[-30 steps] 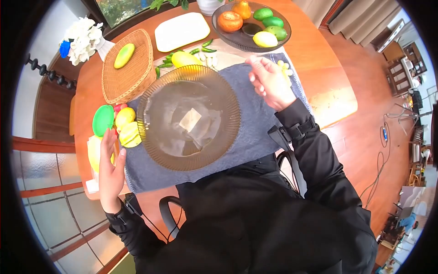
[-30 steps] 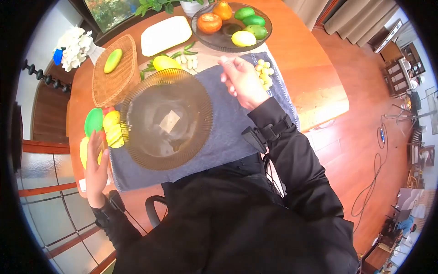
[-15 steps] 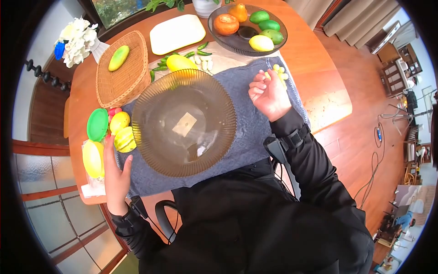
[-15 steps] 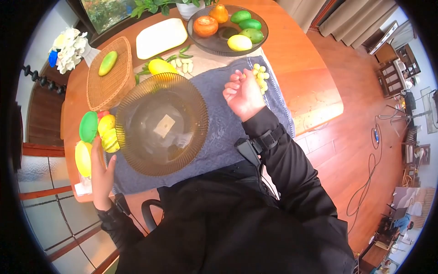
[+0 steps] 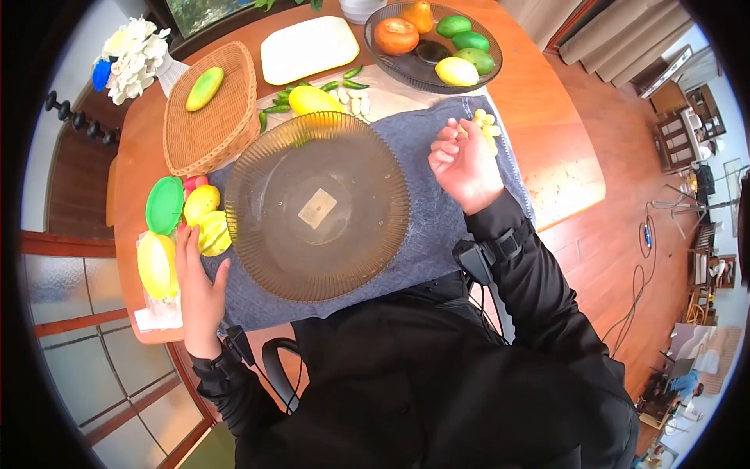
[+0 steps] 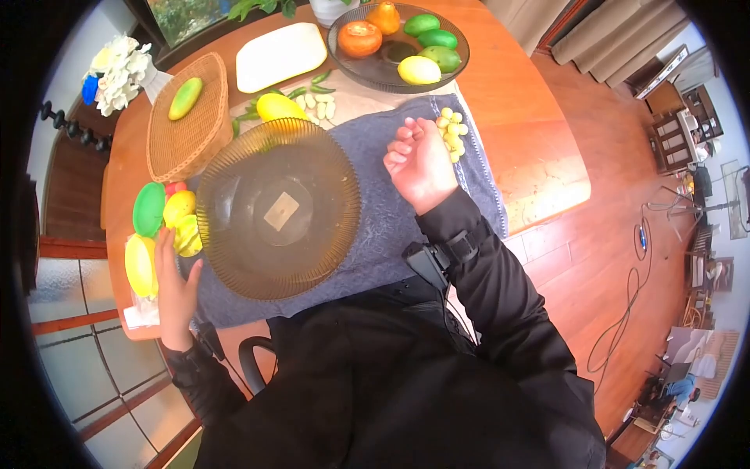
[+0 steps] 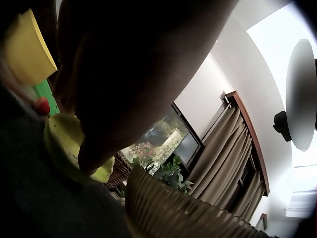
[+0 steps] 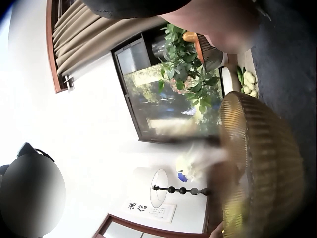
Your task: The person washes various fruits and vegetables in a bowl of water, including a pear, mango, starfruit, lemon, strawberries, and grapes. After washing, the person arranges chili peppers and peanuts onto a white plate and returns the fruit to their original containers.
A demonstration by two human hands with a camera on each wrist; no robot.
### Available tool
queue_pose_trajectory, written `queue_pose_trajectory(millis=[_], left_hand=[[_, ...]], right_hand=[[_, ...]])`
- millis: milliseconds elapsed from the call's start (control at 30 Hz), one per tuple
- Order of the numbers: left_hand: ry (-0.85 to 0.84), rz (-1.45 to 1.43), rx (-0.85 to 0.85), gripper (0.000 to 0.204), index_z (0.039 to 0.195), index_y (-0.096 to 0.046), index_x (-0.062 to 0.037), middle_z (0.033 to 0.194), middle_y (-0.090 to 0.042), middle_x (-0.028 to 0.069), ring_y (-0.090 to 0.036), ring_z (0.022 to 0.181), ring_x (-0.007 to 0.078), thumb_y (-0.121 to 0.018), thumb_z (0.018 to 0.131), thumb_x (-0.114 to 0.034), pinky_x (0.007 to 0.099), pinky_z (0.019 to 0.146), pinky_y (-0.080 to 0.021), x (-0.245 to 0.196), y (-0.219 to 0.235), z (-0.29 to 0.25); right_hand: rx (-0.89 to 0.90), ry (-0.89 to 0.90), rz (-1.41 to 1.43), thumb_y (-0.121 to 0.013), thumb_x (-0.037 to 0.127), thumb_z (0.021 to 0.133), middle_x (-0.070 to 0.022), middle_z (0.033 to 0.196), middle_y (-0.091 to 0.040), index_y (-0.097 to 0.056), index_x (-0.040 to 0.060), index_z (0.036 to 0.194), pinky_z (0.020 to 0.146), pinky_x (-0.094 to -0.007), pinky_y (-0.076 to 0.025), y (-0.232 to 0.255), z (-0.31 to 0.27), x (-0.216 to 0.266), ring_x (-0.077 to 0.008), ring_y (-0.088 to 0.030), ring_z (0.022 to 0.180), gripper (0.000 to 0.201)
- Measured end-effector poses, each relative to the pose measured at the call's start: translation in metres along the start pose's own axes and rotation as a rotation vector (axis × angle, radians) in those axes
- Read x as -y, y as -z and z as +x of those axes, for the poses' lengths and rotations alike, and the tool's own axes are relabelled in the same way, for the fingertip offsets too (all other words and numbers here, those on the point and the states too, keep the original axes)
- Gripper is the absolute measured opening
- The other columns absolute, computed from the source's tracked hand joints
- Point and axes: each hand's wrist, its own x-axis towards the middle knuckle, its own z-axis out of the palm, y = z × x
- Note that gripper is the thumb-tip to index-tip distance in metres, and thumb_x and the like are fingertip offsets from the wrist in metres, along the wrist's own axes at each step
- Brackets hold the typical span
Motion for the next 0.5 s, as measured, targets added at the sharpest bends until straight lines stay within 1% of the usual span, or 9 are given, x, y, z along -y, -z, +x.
queue_pose_trajectory(millis=[67,200,267,300,333,400,433,467,500], left_hand=[[0.023,-0.005,-0.014,0.078,0.162,-0.047,-0.0028,0.166,-0.044,0.0232,-0.041,0.158,0.044,-0.082,0.092,-0.001,0.0492,0.13,-0.036,-0.002,-0.001,0.0],[0.018,-0.001,-0.021,0.078,0.161,-0.048,-0.0028,0.162,-0.047,0.0227,-0.042,0.156,0.0445,-0.083,0.091,-0.001,0.0499,0.13,-0.037,-0.003,-0.002,-0.001],[0.012,0.012,-0.039,0.079,0.16,-0.049,-0.004,0.16,-0.048,0.0217,-0.044,0.153,0.0448,-0.084,0.089,0.0,0.0507,0.127,-0.038,-0.002,-0.002,0.0],[0.013,0.013,-0.041,0.079,0.16,-0.049,-0.004,0.16,-0.048,0.0217,-0.044,0.153,0.0448,-0.084,0.089,0.0,0.0507,0.127,-0.038,-0.001,-0.002,0.0],[0.021,0.026,-0.036,0.079,0.16,-0.05,-0.0053,0.159,-0.049,0.021,-0.046,0.15,0.0443,-0.084,0.089,-0.001,0.0511,0.126,-0.039,-0.001,-0.002,-0.001],[0.028,0.04,-0.03,0.079,0.16,-0.051,-0.0067,0.158,-0.05,0.0202,-0.048,0.147,0.0439,-0.084,0.089,-0.001,0.0515,0.124,-0.04,-0.001,-0.002,-0.003],[0.024,0.05,-0.022,0.078,0.159,-0.052,-0.008,0.156,-0.052,0.0189,-0.05,0.144,0.0429,-0.085,0.088,-0.002,0.0514,0.122,-0.041,-0.001,-0.002,-0.003],[0.018,0.059,-0.015,0.078,0.158,-0.054,-0.0093,0.154,-0.054,0.0176,-0.052,0.14,0.042,-0.085,0.088,-0.002,0.0513,0.121,-0.041,0.0,-0.002,-0.003],[0.018,0.059,-0.017,0.078,0.158,-0.054,-0.0093,0.154,-0.054,0.0176,-0.052,0.14,0.042,-0.085,0.088,-0.002,0.0513,0.121,-0.041,0.0,-0.001,-0.002]], right_hand=[[-0.041,0.086,-0.225,-0.054,0.027,0.113,0.0027,0.084,-0.051,-0.058,0.0132,0.108,0.06,-0.0284,-0.039,-0.009,-0.007,-0.001,-0.0105,-0.042,0.064,0.015],[-0.063,0.234,-0.288,-0.055,0.022,0.112,0.0005,0.088,-0.054,-0.059,0.0116,0.115,0.061,-0.0282,-0.041,-0.018,-0.015,-0.003,-0.0107,-0.045,0.066,0.012],[-0.089,0.577,-0.83,-0.056,0.018,0.112,-0.0003,0.09,-0.056,-0.059,0.01,0.122,0.062,-0.0284,-0.045,-0.021,-0.019,-0.005,-0.0103,-0.05,0.07,0.013],[0.019,0.776,-1.167,-0.065,0.013,0.106,-0.0032,0.092,-0.061,-0.063,0.0089,0.122,0.064,-0.0326,-0.052,-0.014,-0.016,-0.004,-0.0155,-0.059,0.072,0.017],[0.021,0.775,-1.168,-0.065,0.013,0.106,-0.0032,0.092,-0.061,-0.063,0.0089,0.122,0.064,-0.0326,-0.052,-0.016,-0.02,-0.001,-0.0155,-0.059,0.072,0.017],[0.477,1.492,-2.293,-0.074,0.011,0.097,-0.0054,0.093,-0.065,-0.067,0.0098,0.117,0.067,-0.0363,-0.055,-0.022,-0.034,0.009,-0.0222,-0.066,0.076,0.021],[0.537,1.394,-2.421,-0.077,0.012,0.09,-0.0065,0.096,-0.066,-0.071,0.0118,0.111,0.077,-0.0396,-0.057,-0.021,-0.037,0.011,-0.0264,-0.068,0.087,0.022],[0.534,1.397,-2.421,-0.077,0.012,0.09,-0.0065,0.096,-0.066,-0.071,0.0118,0.111,0.077,-0.0396,-0.057,-0.021,-0.039,0.013,-0.0264,-0.068,0.087,0.022],[0.608,1.332,-2.458,-0.078,0.013,0.091,-0.0075,0.099,-0.066,-0.071,0.0103,0.113,0.083,-0.0408,-0.056,-0.022,-0.041,0.014,-0.0275,-0.068,0.093,0.024]])
